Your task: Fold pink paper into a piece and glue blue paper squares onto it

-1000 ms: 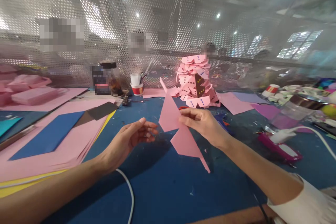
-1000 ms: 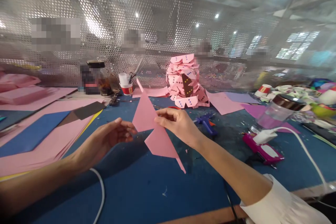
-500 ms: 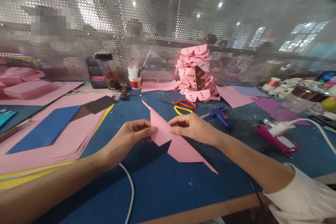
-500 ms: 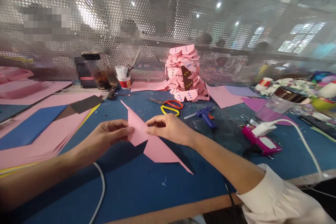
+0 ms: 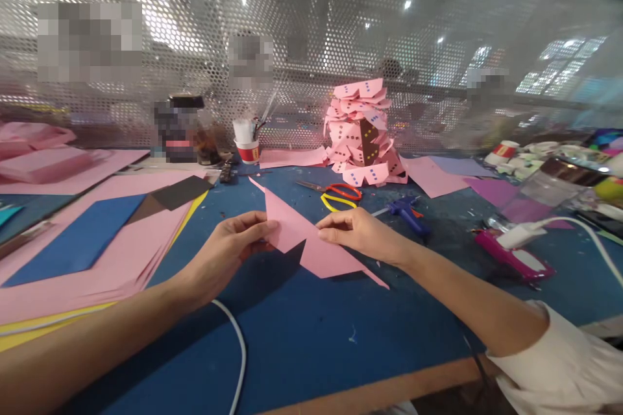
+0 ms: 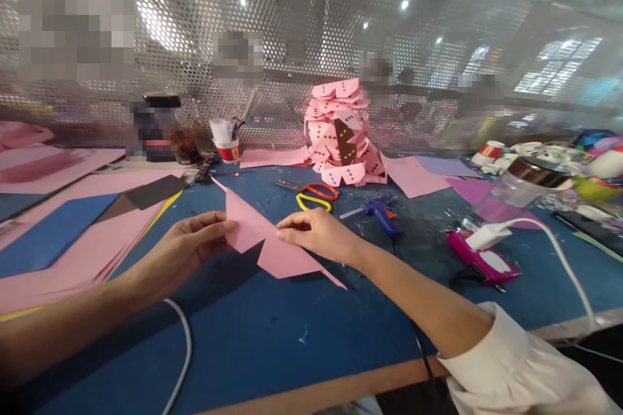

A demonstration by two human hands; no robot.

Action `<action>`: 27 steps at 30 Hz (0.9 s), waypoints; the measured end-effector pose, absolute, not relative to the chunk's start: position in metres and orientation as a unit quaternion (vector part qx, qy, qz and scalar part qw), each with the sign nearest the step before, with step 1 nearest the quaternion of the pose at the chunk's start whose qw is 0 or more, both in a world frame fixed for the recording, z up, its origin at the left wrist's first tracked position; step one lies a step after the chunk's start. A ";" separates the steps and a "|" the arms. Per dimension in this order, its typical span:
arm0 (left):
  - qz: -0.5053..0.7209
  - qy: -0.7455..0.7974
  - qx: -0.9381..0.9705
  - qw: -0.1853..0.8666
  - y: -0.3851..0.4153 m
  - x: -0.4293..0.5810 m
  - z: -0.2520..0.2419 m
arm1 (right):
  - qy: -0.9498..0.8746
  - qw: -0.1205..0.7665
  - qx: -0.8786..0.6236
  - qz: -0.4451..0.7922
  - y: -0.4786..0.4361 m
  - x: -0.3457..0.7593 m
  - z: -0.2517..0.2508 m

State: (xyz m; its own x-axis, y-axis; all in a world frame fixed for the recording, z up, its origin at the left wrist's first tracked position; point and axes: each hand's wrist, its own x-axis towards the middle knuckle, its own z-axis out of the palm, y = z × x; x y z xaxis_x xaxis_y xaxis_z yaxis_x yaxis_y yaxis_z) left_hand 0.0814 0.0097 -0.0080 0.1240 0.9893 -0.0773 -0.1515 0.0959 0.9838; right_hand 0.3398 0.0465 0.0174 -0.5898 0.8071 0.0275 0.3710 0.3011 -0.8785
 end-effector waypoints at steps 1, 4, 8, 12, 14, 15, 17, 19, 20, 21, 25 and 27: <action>0.486 0.449 0.464 0.589 0.010 0.081 -0.008 | -0.770 0.243 -0.383 0.448 0.047 0.340 0.017; 0.488 0.446 0.463 0.591 0.009 0.082 -0.007 | -0.775 0.243 -0.379 0.443 0.047 0.341 0.015; 0.493 0.439 0.464 0.591 0.008 0.084 -0.004 | -0.783 0.242 -0.368 0.440 0.046 0.341 0.015; 0.502 0.430 0.466 0.588 0.006 0.085 -0.001 | -0.801 0.267 -0.365 0.392 0.042 0.339 0.021; 0.507 0.426 0.476 0.579 0.004 0.085 0.001 | -0.818 0.302 -0.356 0.336 0.040 0.338 0.024; 0.508 0.428 0.488 0.566 0.002 0.085 0.003 | -0.826 0.324 -0.346 0.305 0.039 0.338 0.026; 0.508 0.440 0.525 0.523 -0.002 0.086 0.007 | -0.839 0.365 -0.320 0.245 0.037 0.338 0.027; 0.504 0.456 0.558 0.476 -0.006 0.087 0.012 | -0.848 0.393 -0.299 0.191 0.035 0.339 0.027; 0.502 0.463 0.568 0.459 -0.007 0.087 0.013 | -0.853 0.402 -0.292 0.161 0.034 0.340 0.027; 0.503 0.466 0.574 0.448 -0.008 0.088 0.014 | -0.857 0.407 -0.286 0.131 0.034 0.340 0.027; 0.492 0.445 0.565 0.491 -0.009 0.089 0.012 | -0.875 0.412 -0.250 0.057 0.033 0.341 0.022; 0.466 0.432 0.535 0.556 -0.007 0.089 0.007 | -0.878 0.413 -0.232 0.060 0.034 0.340 0.018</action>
